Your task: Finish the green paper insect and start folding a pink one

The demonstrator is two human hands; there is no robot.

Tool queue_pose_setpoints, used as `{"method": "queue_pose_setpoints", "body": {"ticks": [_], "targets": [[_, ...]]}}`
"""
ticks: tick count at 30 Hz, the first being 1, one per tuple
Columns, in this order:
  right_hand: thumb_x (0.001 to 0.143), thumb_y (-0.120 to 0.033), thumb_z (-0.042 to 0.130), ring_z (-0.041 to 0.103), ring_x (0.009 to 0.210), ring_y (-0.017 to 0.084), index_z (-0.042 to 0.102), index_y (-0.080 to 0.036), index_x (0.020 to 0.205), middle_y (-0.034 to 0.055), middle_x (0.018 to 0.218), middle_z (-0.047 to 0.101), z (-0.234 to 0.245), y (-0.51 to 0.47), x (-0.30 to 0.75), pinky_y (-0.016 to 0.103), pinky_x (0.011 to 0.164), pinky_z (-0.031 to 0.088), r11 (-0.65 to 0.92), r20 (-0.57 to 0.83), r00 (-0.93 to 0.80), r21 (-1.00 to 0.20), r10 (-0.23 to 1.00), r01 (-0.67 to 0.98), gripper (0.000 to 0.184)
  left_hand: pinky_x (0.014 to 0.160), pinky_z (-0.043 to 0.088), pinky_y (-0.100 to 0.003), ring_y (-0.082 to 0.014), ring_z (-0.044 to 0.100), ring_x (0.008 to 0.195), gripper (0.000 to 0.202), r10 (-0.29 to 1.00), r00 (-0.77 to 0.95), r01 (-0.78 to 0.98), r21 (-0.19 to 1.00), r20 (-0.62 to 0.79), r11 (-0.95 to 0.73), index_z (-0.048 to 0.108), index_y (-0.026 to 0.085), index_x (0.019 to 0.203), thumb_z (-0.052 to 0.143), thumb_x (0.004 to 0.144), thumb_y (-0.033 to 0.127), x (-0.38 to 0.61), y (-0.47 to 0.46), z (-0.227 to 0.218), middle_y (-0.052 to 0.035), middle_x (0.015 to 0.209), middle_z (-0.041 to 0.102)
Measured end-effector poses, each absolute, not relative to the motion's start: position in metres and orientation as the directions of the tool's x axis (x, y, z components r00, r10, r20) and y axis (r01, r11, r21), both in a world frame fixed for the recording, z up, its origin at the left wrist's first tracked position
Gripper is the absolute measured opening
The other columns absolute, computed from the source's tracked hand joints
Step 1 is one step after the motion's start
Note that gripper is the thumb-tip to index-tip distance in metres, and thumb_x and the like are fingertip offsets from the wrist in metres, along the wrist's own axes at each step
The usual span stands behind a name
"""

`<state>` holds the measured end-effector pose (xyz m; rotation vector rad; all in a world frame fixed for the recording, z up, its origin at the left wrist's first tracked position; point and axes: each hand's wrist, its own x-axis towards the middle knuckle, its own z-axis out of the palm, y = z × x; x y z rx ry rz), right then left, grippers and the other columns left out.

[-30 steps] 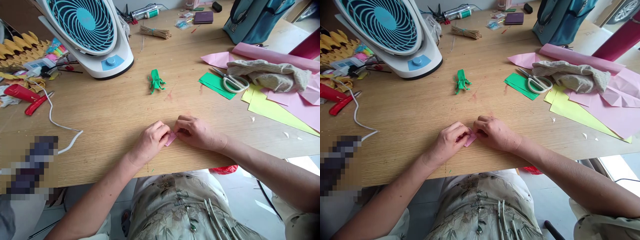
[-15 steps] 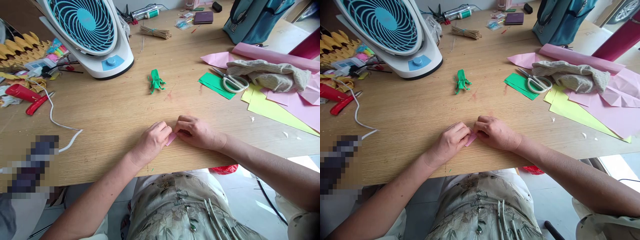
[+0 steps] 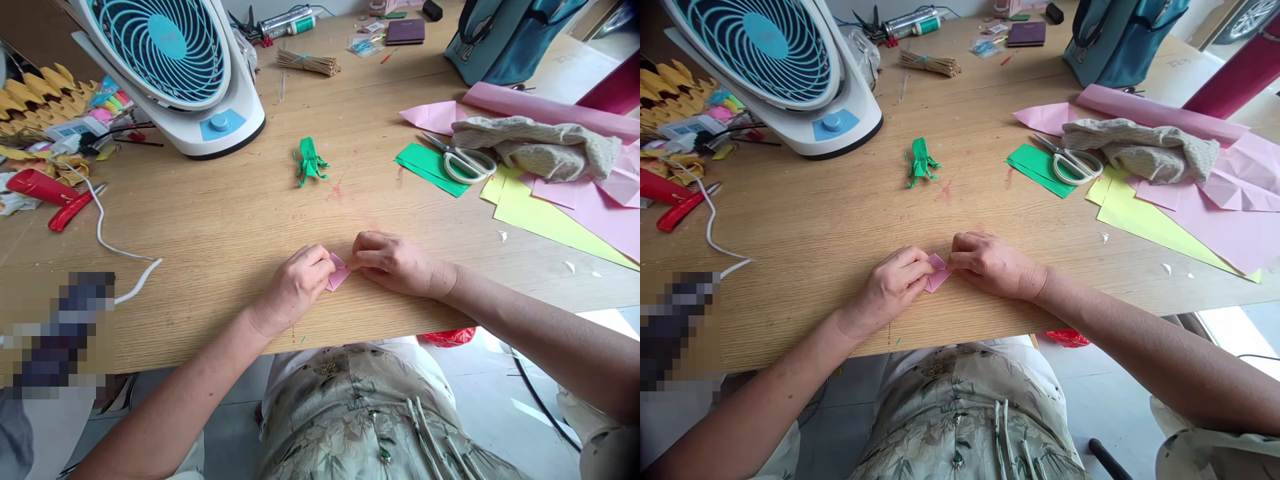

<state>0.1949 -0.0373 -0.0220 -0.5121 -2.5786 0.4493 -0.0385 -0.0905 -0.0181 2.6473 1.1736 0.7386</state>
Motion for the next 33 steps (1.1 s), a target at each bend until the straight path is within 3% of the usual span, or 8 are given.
{"method": "queue_pose_setpoints", "body": {"ticks": [10, 17, 23, 27, 33], "targets": [[0.097, -0.009, 0.045, 0.058, 0.081, 0.017, 0.073, -0.02, 0.1, 0.0088, 0.091, 0.062, -0.023, -0.035, 0.198, 0.029, 0.073, 0.047, 0.899, 0.422, -0.825, -0.381, 0.377, 0.216, 0.029, 0.077, 0.048, -0.026, -0.0135, 0.059, 0.086, 0.021, 0.673, 0.653, 0.632, 0.238, 0.347, -0.737, 0.063, 0.018, 0.084, 0.049, 0.095, 0.006, -0.045, -0.09, -0.014, -0.0037, 0.094, 0.065], [0.093, -0.011, 0.055, 0.062, 0.08, 0.015, 0.07, -0.017, 0.093, 0.0072, 0.09, 0.064, -0.029, -0.033, 0.199, 0.026, 0.073, 0.049, 0.791, 0.416, -0.752, -0.569, 0.511, 0.223, 0.015, 0.074, 0.045, -0.027, -0.0149, 0.055, 0.081, 0.024, 0.651, 0.677, 0.65, 0.135, 0.343, -0.748, 0.06, 0.017, 0.08, 0.047, 0.097, 0.008, -0.044, -0.093, -0.015, -0.0041, 0.088, 0.062], [0.093, -0.012, 0.057, 0.063, 0.081, 0.015, 0.071, -0.018, 0.093, 0.0067, 0.092, 0.064, -0.03, -0.033, 0.199, 0.026, 0.074, 0.05, 0.786, 0.397, -0.761, -0.573, 0.513, 0.231, 0.015, 0.073, 0.045, -0.027, -0.0154, 0.054, 0.08, 0.024, 0.647, 0.667, 0.657, 0.117, 0.369, -0.745, 0.06, 0.017, 0.079, 0.047, 0.097, 0.009, -0.042, -0.094, -0.016, -0.0043, 0.088, 0.062], [0.096, -0.011, 0.051, 0.06, 0.081, 0.015, 0.071, -0.017, 0.098, 0.008, 0.093, 0.061, -0.026, -0.035, 0.2, 0.026, 0.073, 0.048, 0.86, 0.42, -0.797, -0.458, 0.433, 0.226, 0.021, 0.072, 0.046, -0.028, -0.0157, 0.053, 0.08, 0.023, 0.649, 0.659, 0.657, 0.129, 0.381, -0.743, 0.062, 0.016, 0.08, 0.048, 0.097, 0.009, -0.043, -0.095, -0.017, -0.0044, 0.087, 0.063], [0.101, -0.015, 0.043, 0.052, 0.08, 0.019, 0.067, -0.014, 0.108, 0.0106, 0.095, 0.061, -0.019, -0.039, 0.206, 0.032, 0.074, 0.044, 0.975, 0.367, -0.903, -0.079, 0.224, 0.21, 0.025, 0.082, 0.051, -0.031, -0.0171, 0.061, 0.094, 0.025, 0.673, 0.618, 0.622, 0.271, 0.406, -0.735, 0.068, 0.017, 0.1, 0.048, 0.094, 0.003, -0.056, -0.099, -0.02, -0.0066, 0.101, 0.067]]}}
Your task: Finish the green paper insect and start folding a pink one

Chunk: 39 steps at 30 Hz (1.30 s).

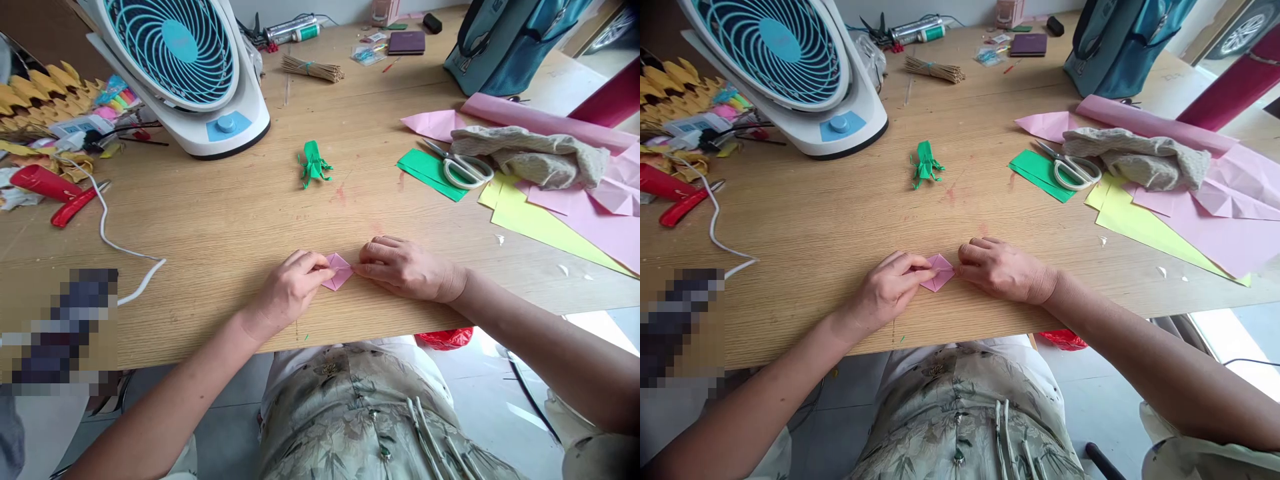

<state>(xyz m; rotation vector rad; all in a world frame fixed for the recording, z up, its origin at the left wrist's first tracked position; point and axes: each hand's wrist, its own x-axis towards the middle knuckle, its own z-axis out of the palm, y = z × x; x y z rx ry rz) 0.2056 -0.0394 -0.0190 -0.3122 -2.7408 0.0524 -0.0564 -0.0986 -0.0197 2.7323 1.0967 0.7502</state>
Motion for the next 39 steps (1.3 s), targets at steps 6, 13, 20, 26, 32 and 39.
{"method": "queue_pose_setpoints", "body": {"ticks": [6, 13, 20, 26, 32, 39], "targets": [[0.102, -0.016, 0.041, 0.051, 0.082, 0.02, 0.066, -0.015, 0.105, 0.0102, 0.096, 0.061, -0.018, -0.042, 0.207, 0.033, 0.075, 0.044, 0.973, 0.355, -0.906, -0.057, 0.23, 0.225, 0.024, 0.088, 0.055, -0.031, -0.0174, 0.065, 0.102, 0.037, 0.74, 0.534, 0.629, 0.393, 0.41, -0.671, 0.064, 0.015, 0.119, 0.044, 0.093, -0.002, -0.064, -0.102, -0.022, -0.0087, 0.111, 0.069], [0.102, -0.015, 0.041, 0.052, 0.083, 0.02, 0.065, -0.015, 0.108, 0.0103, 0.096, 0.061, -0.022, -0.041, 0.207, 0.033, 0.075, 0.043, 0.968, 0.367, -0.896, -0.112, 0.252, 0.226, 0.025, 0.093, 0.056, -0.037, -0.0211, 0.062, 0.109, 0.039, 0.665, 0.648, 0.647, 0.193, 0.371, -0.738, 0.065, 0.014, 0.122, 0.044, 0.093, 0.0, -0.061, -0.105, -0.021, -0.0118, 0.119, 0.067], [0.102, -0.016, 0.041, 0.053, 0.083, 0.02, 0.066, -0.016, 0.109, 0.0099, 0.095, 0.061, -0.023, -0.042, 0.207, 0.033, 0.074, 0.044, 0.963, 0.382, -0.885, -0.13, 0.268, 0.236, 0.026, 0.092, 0.056, -0.035, -0.0236, 0.058, 0.11, 0.036, 0.554, 0.778, 0.587, -0.029, 0.295, -0.809, 0.064, 0.006, 0.12, 0.041, 0.094, 0.001, -0.062, -0.104, -0.013, -0.0138, 0.121, 0.067], [0.102, -0.017, 0.041, 0.053, 0.083, 0.02, 0.067, -0.016, 0.109, 0.0107, 0.095, 0.061, -0.022, -0.044, 0.206, 0.033, 0.075, 0.045, 0.961, 0.377, -0.884, -0.122, 0.275, 0.247, 0.026, 0.079, 0.055, -0.032, -0.0197, 0.06, 0.094, 0.035, 0.611, 0.745, 0.656, -0.125, 0.267, -0.744, 0.062, 0.013, 0.124, 0.042, 0.096, 0.006, -0.052, -0.105, -0.006, -0.0084, 0.117, 0.069], [0.1, -0.015, 0.043, 0.055, 0.084, 0.02, 0.068, -0.016, 0.112, 0.0114, 0.096, 0.062, -0.024, -0.044, 0.207, 0.034, 0.076, 0.048, 0.953, 0.408, -0.864, -0.183, 0.296, 0.24, 0.028, 0.079, 0.051, -0.035, -0.0213, 0.057, 0.096, 0.031, 0.691, 0.697, 0.708, -0.029, 0.194, -0.706, 0.065, 0.022, 0.119, 0.046, 0.097, 0.011, -0.037, -0.106, -0.003, -0.0056, 0.114, 0.066], [0.097, -0.011, 0.046, 0.061, 0.084, 0.018, 0.072, -0.016, 0.103, 0.0114, 0.098, 0.063, -0.026, -0.043, 0.208, 0.03, 0.076, 0.051, 0.881, 0.457, -0.784, -0.415, 0.419, 0.229, 0.026, 0.086, 0.05, -0.034, -0.0204, 0.056, 0.098, 0.028, 0.727, 0.66, 0.72, 0.12, 0.186, -0.684, 0.064, 0.014, 0.117, 0.04, 0.101, 0.013, -0.028, -0.106, -0.009, -0.0081, 0.106, 0.063]]}}
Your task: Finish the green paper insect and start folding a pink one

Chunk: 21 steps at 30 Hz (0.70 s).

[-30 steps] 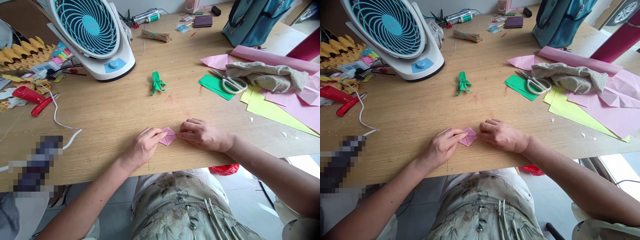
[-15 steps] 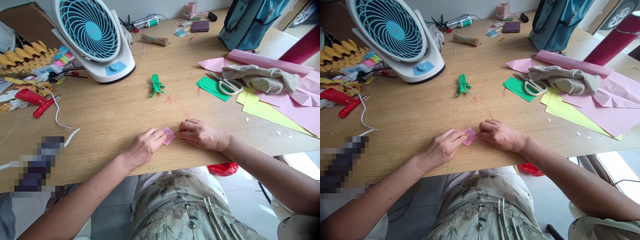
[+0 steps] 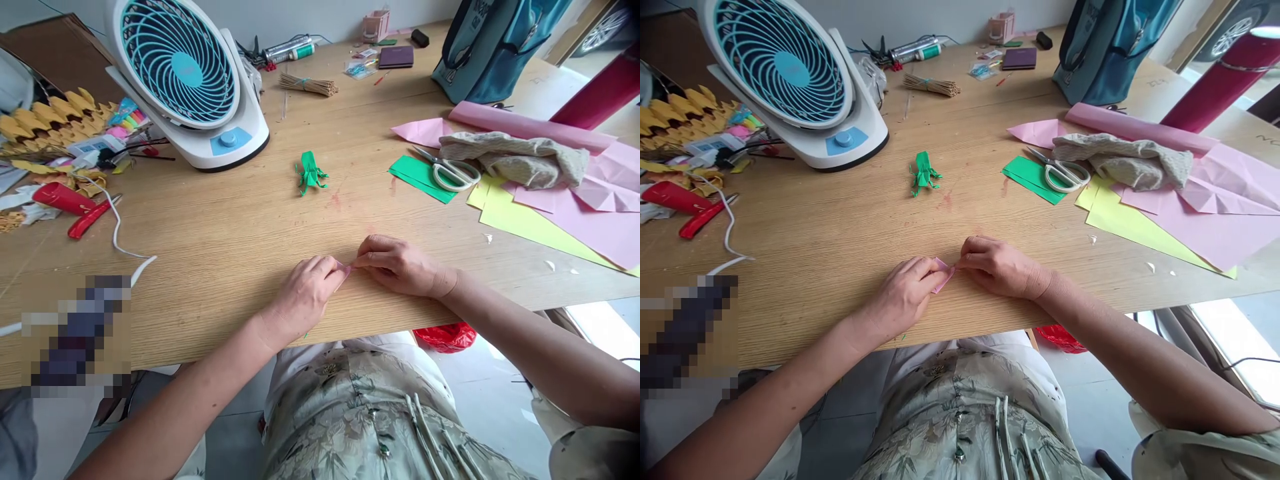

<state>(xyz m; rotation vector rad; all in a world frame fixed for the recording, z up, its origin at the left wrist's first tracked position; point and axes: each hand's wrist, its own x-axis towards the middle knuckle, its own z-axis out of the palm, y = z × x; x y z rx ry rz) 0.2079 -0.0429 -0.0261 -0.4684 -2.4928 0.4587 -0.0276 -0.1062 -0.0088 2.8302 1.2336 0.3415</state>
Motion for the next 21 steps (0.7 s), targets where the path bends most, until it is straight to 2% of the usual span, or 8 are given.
{"method": "queue_pose_setpoints", "body": {"ticks": [5, 8, 10, 13, 15, 17, 21], "targets": [[0.098, -0.014, 0.048, 0.06, 0.083, 0.017, 0.072, -0.015, 0.098, 0.011, 0.096, 0.062, -0.025, -0.043, 0.207, 0.029, 0.076, 0.05, 0.865, 0.435, -0.78, -0.431, 0.449, 0.258, 0.024, 0.082, 0.048, -0.038, -0.024, 0.055, 0.095, 0.031, 0.706, 0.689, 0.719, -0.034, 0.162, -0.694, 0.063, 0.014, 0.118, 0.039, 0.099, 0.011, -0.026, -0.11, -0.007, -0.0101, 0.109, 0.064], [0.098, -0.015, 0.048, 0.06, 0.082, 0.017, 0.072, -0.016, 0.098, 0.0107, 0.096, 0.062, -0.026, -0.043, 0.207, 0.029, 0.074, 0.05, 0.849, 0.437, -0.761, -0.451, 0.48, 0.276, 0.024, 0.085, 0.048, -0.039, -0.0253, 0.054, 0.099, 0.036, 0.69, 0.707, 0.705, -0.072, 0.155, -0.705, 0.061, 0.013, 0.125, 0.037, 0.098, 0.009, -0.025, -0.111, -0.004, -0.0118, 0.113, 0.064], [0.098, -0.016, 0.047, 0.061, 0.081, 0.017, 0.072, -0.016, 0.098, 0.0104, 0.096, 0.063, -0.026, -0.042, 0.207, 0.029, 0.074, 0.05, 0.847, 0.438, -0.756, -0.449, 0.486, 0.285, 0.024, 0.086, 0.048, -0.04, -0.026, 0.054, 0.103, 0.039, 0.7, 0.7, 0.711, -0.055, 0.139, -0.701, 0.06, 0.014, 0.129, 0.037, 0.097, 0.009, -0.024, -0.111, -0.004, -0.0121, 0.117, 0.063], [0.098, -0.015, 0.047, 0.061, 0.081, 0.017, 0.071, -0.017, 0.098, 0.0101, 0.096, 0.062, -0.027, -0.042, 0.207, 0.029, 0.074, 0.05, 0.847, 0.44, -0.753, -0.447, 0.489, 0.289, 0.024, 0.088, 0.05, -0.04, -0.0251, 0.053, 0.105, 0.043, 0.737, 0.662, 0.74, 0.034, 0.135, -0.671, 0.058, 0.017, 0.133, 0.038, 0.096, 0.008, -0.025, -0.114, -0.01, -0.0111, 0.119, 0.063], [0.097, -0.013, 0.048, 0.061, 0.08, 0.017, 0.071, -0.016, 0.098, 0.0101, 0.095, 0.062, -0.026, -0.042, 0.206, 0.028, 0.073, 0.05, 0.848, 0.444, -0.751, -0.445, 0.489, 0.289, 0.024, 0.09, 0.05, -0.038, -0.0234, 0.053, 0.104, 0.046, 0.751, 0.631, 0.744, 0.118, 0.195, -0.657, 0.056, 0.019, 0.136, 0.039, 0.095, 0.006, -0.026, -0.117, -0.017, -0.0104, 0.121, 0.062], [0.096, -0.013, 0.049, 0.061, 0.08, 0.016, 0.071, -0.015, 0.098, 0.0101, 0.094, 0.062, -0.026, -0.043, 0.206, 0.028, 0.073, 0.05, 0.849, 0.448, -0.749, -0.443, 0.488, 0.288, 0.023, 0.094, 0.049, -0.041, -0.0249, 0.052, 0.11, 0.047, 0.767, 0.592, 0.759, 0.148, 0.249, -0.634, 0.054, 0.016, 0.14, 0.038, 0.096, 0.007, -0.026, -0.121, -0.023, -0.0126, 0.124, 0.061], [0.097, -0.014, 0.049, 0.061, 0.08, 0.016, 0.071, -0.016, 0.1, 0.0098, 0.094, 0.063, -0.026, -0.042, 0.206, 0.027, 0.073, 0.049, 0.845, 0.447, -0.746, -0.448, 0.494, 0.291, 0.023, 0.09, 0.048, -0.041, -0.0248, 0.053, 0.104, 0.047, 0.811, 0.528, 0.804, 0.159, 0.252, -0.573, 0.055, 0.018, 0.141, 0.042, 0.096, 0.009, -0.023, -0.129, -0.024, -0.0114, 0.112, 0.064]]}}
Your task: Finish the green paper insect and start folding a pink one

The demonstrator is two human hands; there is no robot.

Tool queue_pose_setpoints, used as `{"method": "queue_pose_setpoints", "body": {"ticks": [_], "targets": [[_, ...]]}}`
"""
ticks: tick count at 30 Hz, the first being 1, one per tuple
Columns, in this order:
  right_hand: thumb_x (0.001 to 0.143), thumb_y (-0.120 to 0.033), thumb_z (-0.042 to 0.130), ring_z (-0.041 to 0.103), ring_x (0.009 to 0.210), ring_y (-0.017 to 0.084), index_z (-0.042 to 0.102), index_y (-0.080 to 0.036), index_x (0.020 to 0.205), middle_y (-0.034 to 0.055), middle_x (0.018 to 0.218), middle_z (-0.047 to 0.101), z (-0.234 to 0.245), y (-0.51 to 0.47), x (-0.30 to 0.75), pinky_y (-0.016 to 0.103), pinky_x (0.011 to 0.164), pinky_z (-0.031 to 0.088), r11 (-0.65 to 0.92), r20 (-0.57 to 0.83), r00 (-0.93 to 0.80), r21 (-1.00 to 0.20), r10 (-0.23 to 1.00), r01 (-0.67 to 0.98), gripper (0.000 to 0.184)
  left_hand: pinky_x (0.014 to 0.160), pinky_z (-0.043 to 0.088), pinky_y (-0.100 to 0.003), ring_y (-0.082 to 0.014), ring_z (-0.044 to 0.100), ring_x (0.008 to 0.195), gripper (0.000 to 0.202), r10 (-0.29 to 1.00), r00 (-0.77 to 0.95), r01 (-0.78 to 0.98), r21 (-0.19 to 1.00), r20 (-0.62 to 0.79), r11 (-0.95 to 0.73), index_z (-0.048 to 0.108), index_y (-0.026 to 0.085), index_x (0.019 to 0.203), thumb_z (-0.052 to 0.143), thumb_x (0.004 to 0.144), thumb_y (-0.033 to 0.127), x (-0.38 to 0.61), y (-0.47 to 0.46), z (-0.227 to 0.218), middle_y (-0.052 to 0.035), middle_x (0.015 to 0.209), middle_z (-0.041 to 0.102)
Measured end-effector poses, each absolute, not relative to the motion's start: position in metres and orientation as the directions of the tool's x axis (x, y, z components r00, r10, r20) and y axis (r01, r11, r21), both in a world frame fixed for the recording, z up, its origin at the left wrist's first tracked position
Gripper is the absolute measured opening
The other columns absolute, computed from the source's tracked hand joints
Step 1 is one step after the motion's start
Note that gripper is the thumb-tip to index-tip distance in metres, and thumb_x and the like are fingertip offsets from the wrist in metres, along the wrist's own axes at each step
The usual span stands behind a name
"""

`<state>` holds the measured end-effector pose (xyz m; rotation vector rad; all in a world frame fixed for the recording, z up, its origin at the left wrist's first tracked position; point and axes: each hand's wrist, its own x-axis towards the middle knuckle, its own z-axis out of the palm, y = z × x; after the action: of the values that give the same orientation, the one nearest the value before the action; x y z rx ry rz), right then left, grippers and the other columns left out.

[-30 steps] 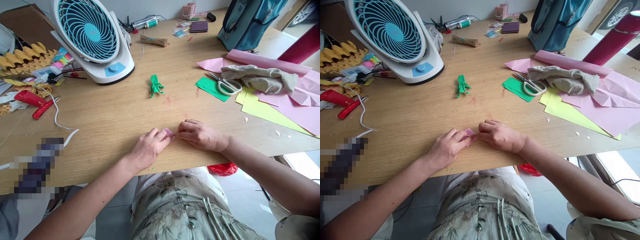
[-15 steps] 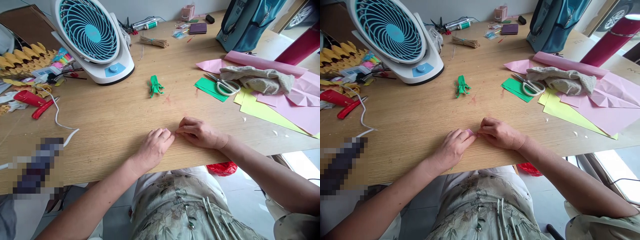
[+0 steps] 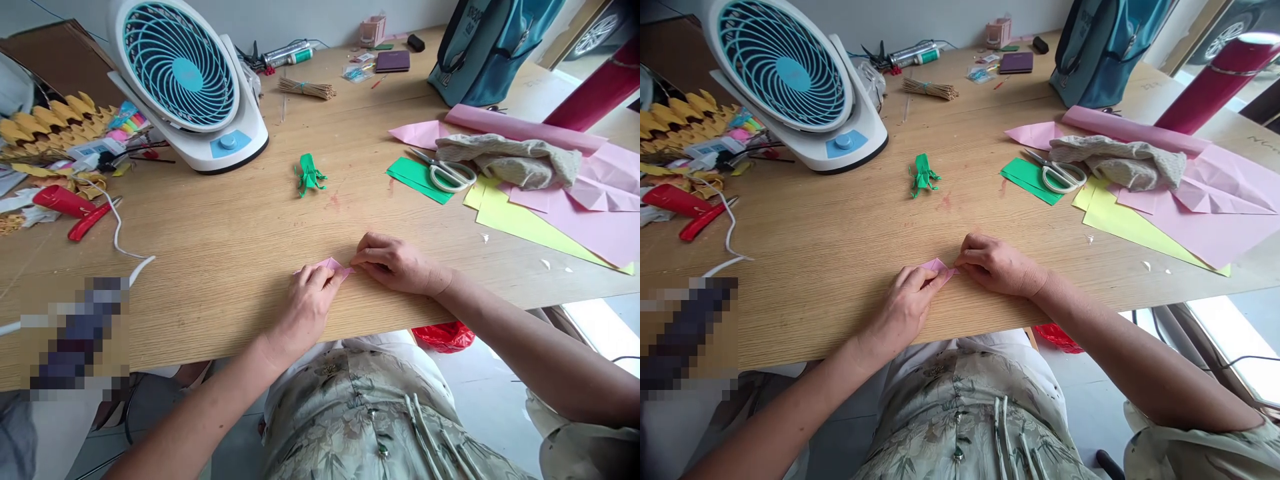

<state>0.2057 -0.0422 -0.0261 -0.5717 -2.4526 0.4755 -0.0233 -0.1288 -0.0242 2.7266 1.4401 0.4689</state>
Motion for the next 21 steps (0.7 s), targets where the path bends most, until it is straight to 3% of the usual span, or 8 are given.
{"method": "queue_pose_setpoints", "body": {"ticks": [5, 8, 11, 16, 19, 21], "targets": [[0.097, -0.016, 0.049, 0.061, 0.08, 0.016, 0.071, -0.016, 0.1, 0.0097, 0.094, 0.063, -0.028, -0.042, 0.206, 0.028, 0.073, 0.049, 0.844, 0.449, -0.745, -0.455, 0.494, 0.285, 0.022, 0.088, 0.048, -0.042, -0.0269, 0.054, 0.108, 0.047, 0.807, 0.554, 0.806, 0.109, 0.205, -0.581, 0.056, 0.021, 0.139, 0.047, 0.094, 0.01, -0.026, -0.128, -0.016, -0.0115, 0.118, 0.064], [0.098, -0.018, 0.051, 0.061, 0.081, 0.016, 0.071, -0.016, 0.101, 0.0094, 0.094, 0.062, -0.027, -0.042, 0.206, 0.028, 0.075, 0.05, 0.835, 0.447, -0.741, -0.474, 0.501, 0.279, 0.02, 0.093, 0.048, -0.039, -0.0233, 0.054, 0.109, 0.046, 0.772, 0.585, 0.74, 0.225, 0.248, -0.633, 0.055, 0.021, 0.138, 0.045, 0.096, 0.008, -0.034, -0.123, -0.018, -0.0098, 0.121, 0.062], [0.098, -0.024, 0.054, 0.062, 0.083, 0.017, 0.071, -0.017, 0.104, 0.0092, 0.096, 0.063, -0.025, -0.042, 0.205, 0.029, 0.077, 0.05, 0.808, 0.417, -0.737, -0.513, 0.531, 0.292, 0.019, 0.096, 0.048, -0.038, -0.0219, 0.054, 0.109, 0.039, 0.832, 0.459, 0.761, 0.345, 0.312, -0.549, 0.054, 0.017, 0.135, 0.048, 0.097, 0.012, -0.039, -0.116, -0.021, -0.0103, 0.117, 0.06], [0.09, -0.031, 0.067, 0.06, 0.083, 0.019, 0.069, -0.015, 0.103, 0.009, 0.095, 0.061, -0.022, -0.048, 0.198, 0.031, 0.075, 0.049, 0.777, 0.366, -0.73, -0.52, 0.578, 0.355, 0.021, 0.095, 0.046, -0.045, -0.0276, 0.052, 0.11, 0.035, 0.899, 0.361, 0.825, 0.365, 0.247, -0.432, 0.06, 0.018, 0.114, 0.073, 0.083, 0.024, -0.033, -0.102, -0.015, -0.0105, 0.116, 0.058], [0.085, -0.023, 0.071, 0.058, 0.083, 0.019, 0.068, -0.015, 0.099, 0.0076, 0.093, 0.06, -0.021, -0.053, 0.191, 0.031, 0.074, 0.048, 0.768, 0.35, -0.722, -0.508, 0.597, 0.389, 0.017, 0.085, 0.046, -0.037, -0.0237, 0.058, 0.097, 0.032, 0.928, 0.325, 0.804, 0.465, 0.181, -0.372, 0.055, 0.021, 0.101, 0.077, 0.078, 0.026, -0.028, -0.094, -0.008, -0.0045, 0.102, 0.062], [0.085, -0.016, 0.067, 0.058, 0.077, 0.015, 0.068, -0.016, 0.094, 0.0057, 0.09, 0.061, -0.019, -0.052, 0.187, 0.028, 0.07, 0.046, 0.728, 0.319, -0.707, -0.558, 0.631, 0.398, 0.009, 0.073, 0.045, -0.031, -0.0195, 0.061, 0.083, 0.033, 0.956, 0.27, 0.762, 0.581, 0.117, -0.286, 0.053, 0.022, 0.101, 0.076, 0.079, 0.028, -0.025, -0.088, -0.004, 0.0002, 0.09, 0.063]]}}
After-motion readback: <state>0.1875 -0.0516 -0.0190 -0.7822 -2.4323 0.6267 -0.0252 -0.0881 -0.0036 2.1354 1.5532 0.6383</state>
